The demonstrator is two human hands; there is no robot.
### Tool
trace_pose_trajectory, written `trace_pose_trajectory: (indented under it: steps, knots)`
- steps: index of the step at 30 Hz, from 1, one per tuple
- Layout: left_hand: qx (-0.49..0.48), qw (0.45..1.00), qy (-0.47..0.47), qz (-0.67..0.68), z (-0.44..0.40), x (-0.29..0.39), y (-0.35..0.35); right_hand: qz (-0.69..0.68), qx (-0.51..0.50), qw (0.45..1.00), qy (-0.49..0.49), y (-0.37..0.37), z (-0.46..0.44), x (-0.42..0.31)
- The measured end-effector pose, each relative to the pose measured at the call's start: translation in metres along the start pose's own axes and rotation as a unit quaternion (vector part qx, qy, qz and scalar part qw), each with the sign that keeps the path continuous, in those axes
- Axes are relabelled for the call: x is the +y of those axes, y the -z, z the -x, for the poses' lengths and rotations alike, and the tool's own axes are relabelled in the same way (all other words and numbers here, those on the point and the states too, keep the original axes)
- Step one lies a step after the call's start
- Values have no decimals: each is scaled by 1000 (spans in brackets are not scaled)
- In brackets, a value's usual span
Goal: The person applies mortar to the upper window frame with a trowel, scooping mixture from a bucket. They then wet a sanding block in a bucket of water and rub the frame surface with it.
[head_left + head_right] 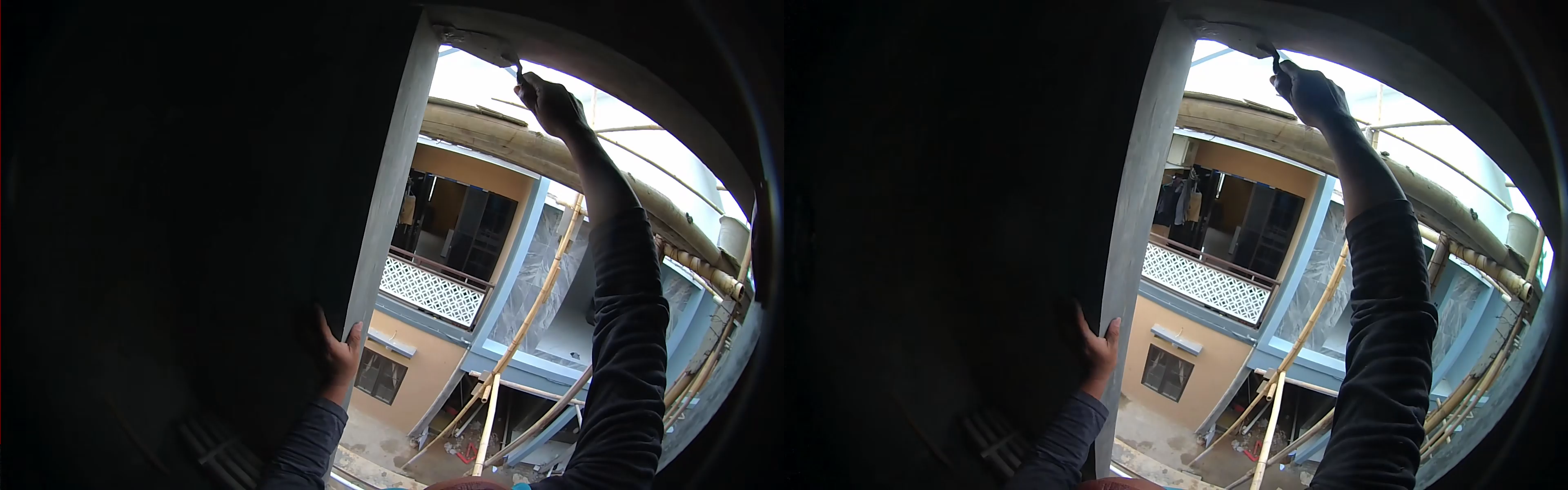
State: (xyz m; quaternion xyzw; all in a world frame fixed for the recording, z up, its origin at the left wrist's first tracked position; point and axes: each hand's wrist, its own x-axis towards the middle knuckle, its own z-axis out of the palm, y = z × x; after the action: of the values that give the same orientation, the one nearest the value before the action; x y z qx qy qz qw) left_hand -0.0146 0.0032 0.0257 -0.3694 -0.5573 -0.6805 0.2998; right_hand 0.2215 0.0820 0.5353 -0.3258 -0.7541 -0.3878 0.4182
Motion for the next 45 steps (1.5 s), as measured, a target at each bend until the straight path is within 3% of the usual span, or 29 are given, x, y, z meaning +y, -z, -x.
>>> trace_pose_trajectory:
  steps: [9, 13, 18, 22, 27, 29, 31, 34, 35, 38, 45]
  knots:
    - [9, 1000, 1, -1, 1, -4, -1, 107, -36, 993, -41, 7, 29, -7]
    - [-5, 1000, 5, -4, 0, 1, 1, 166, 18, 986, -1, 21, 37, -23]
    - [1, 1000, -2, -25, -3, 6, 4, 240, 209, 940, 126, 34, 21, -30]
    - [-5, 1000, 5, 0, 0, -1, -1, 240, 146, 954, 103, 60, 23, -51]
    - [-3, 1000, 10, 28, -2, 0, -2, 255, 170, 945, 111, 73, 29, -61]
    - [-1, 1000, -4, -21, -4, 5, 3, 250, 165, 948, 108, 74, 31, -61]
    - [-4, 1000, 1, -9, -6, 7, 4, 234, 248, 924, 171, 69, 31, -52]
    - [-5, 1000, 1, -12, -5, 5, 4, 176, 272, 921, 215, 64, 36, -50]
    - [-4, 1000, -2, -27, -6, 5, 5, 176, 272, 921, 217, 60, 40, -52]
    - [-13, 1000, 2, -23, -6, 4, 6, 210, 138, 963, 94, 47, 47, -52]
    - [-4, 1000, -6, -16, -2, -1, 1, 234, 71, 969, 35, 36, 28, -53]
